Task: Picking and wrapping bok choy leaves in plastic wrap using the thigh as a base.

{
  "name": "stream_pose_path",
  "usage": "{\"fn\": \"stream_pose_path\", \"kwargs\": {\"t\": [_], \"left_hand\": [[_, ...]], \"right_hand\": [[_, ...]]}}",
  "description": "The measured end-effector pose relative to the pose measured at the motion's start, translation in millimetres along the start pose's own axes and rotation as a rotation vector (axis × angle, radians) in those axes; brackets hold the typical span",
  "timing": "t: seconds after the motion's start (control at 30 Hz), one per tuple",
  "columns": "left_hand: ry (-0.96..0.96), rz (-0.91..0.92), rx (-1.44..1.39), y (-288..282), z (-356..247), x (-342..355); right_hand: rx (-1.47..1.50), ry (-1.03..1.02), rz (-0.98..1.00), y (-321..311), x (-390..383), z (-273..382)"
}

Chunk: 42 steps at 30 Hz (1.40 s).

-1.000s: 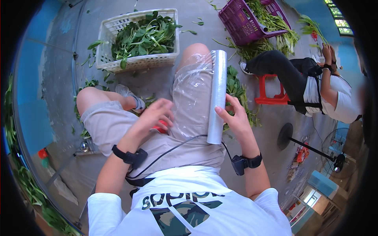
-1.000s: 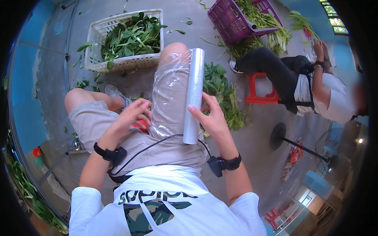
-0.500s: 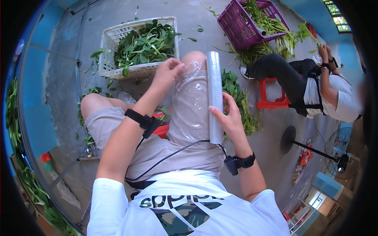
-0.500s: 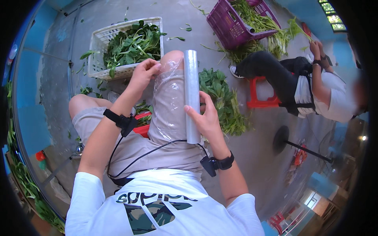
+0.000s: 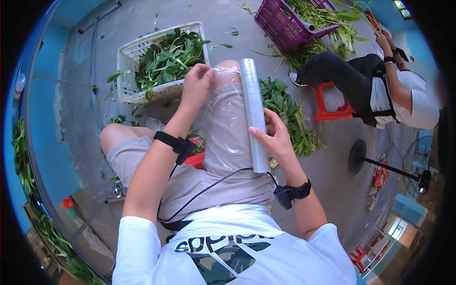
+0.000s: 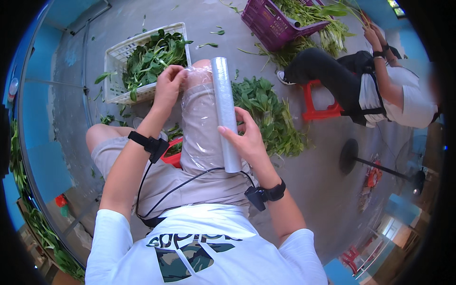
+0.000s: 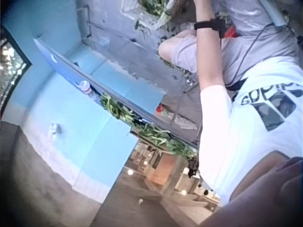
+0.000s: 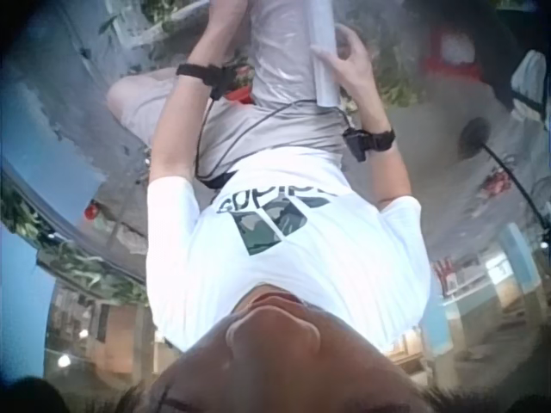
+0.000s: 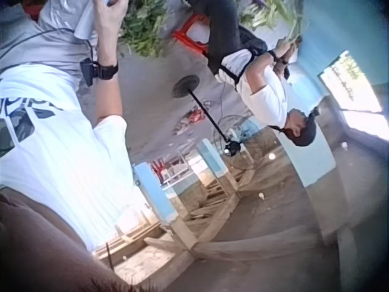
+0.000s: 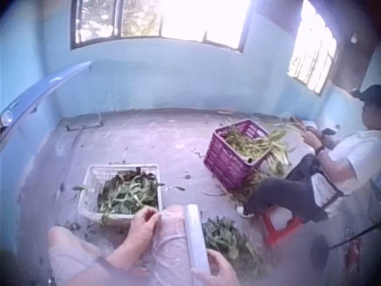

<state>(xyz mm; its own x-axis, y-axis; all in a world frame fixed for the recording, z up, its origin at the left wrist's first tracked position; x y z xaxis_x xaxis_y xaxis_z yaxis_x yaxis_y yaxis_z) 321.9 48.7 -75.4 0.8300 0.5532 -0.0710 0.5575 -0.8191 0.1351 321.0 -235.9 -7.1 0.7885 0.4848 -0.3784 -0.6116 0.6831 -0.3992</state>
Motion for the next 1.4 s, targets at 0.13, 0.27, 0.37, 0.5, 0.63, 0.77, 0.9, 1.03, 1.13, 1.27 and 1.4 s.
{"fn": "stream_pose_path", "kwargs": {"t": [0.13, 0.27, 0.37, 0.5, 0.63, 0.77, 0.9, 1.03, 1.13, 1.27, 1.4], "left_hand": [[-0.142, -0.087, -0.072, -27.6, 21.4, 7.6], [-0.323, -0.073, -0.106, -14.0, 17.7, 0.6], [-0.473, -0.069, -0.192, -13.3, 25.1, -10.8], [-0.623, -0.048, -0.451, -24.5, 37.5, -35.3], [-0.794, 0.041, -0.329, -21.9, 38.6, -75.6], [-0.539, -0.008, -0.331, -10.1, 19.4, -102.8], [-0.401, -0.099, -0.421, -1.2, 7.0, -114.4], [-0.462, -0.23, -0.531, -20.7, 23.7, -118.7], [-0.524, -0.186, -0.503, -25.3, 29.1, -123.9], [-0.581, -0.222, -0.541, -30.5, 32.6, -130.9], [-0.739, -0.108, -0.373, -33.0, 25.5, -155.4]], "right_hand": [[0.122, -0.005, 0.0, 5.1, 3.3, -11.1], [0.244, 0.024, -0.021, 3.8, 4.6, -12.0], [0.189, 0.022, -0.045, 3.0, 7.9, -12.9], [0.111, 0.014, -0.059, 3.1, 8.0, -9.2], [0.084, 0.009, -0.064, 2.9, 9.1, -9.5], [0.102, 0.009, -0.078, 4.6, 12.0, -12.5], [0.162, 0.031, -0.082, 2.5, 12.5, -12.4], [0.221, 0.083, -0.014, 3.9, 8.9, -3.8], [0.253, 0.13, 0.004, 5.1, 5.4, -6.0], [0.262, 0.101, -0.025, 6.3, 5.7, -6.4], [0.212, 0.071, -0.063, 5.0, 7.8, -6.4]]}}
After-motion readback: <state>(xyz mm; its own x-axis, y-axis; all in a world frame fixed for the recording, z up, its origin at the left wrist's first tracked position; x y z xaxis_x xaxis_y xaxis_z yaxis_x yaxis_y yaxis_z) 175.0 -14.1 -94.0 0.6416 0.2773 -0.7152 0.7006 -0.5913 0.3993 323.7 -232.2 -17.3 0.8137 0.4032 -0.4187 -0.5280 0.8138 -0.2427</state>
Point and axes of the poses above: each hand's wrist, its own x-axis towards the middle knuckle, its own y-axis out of the palm, z = x × y, the point moved 7 cm from there along x, towards the middle knuckle, and after that the axes turned 9 degrees about -x, right-handed, at the moved point
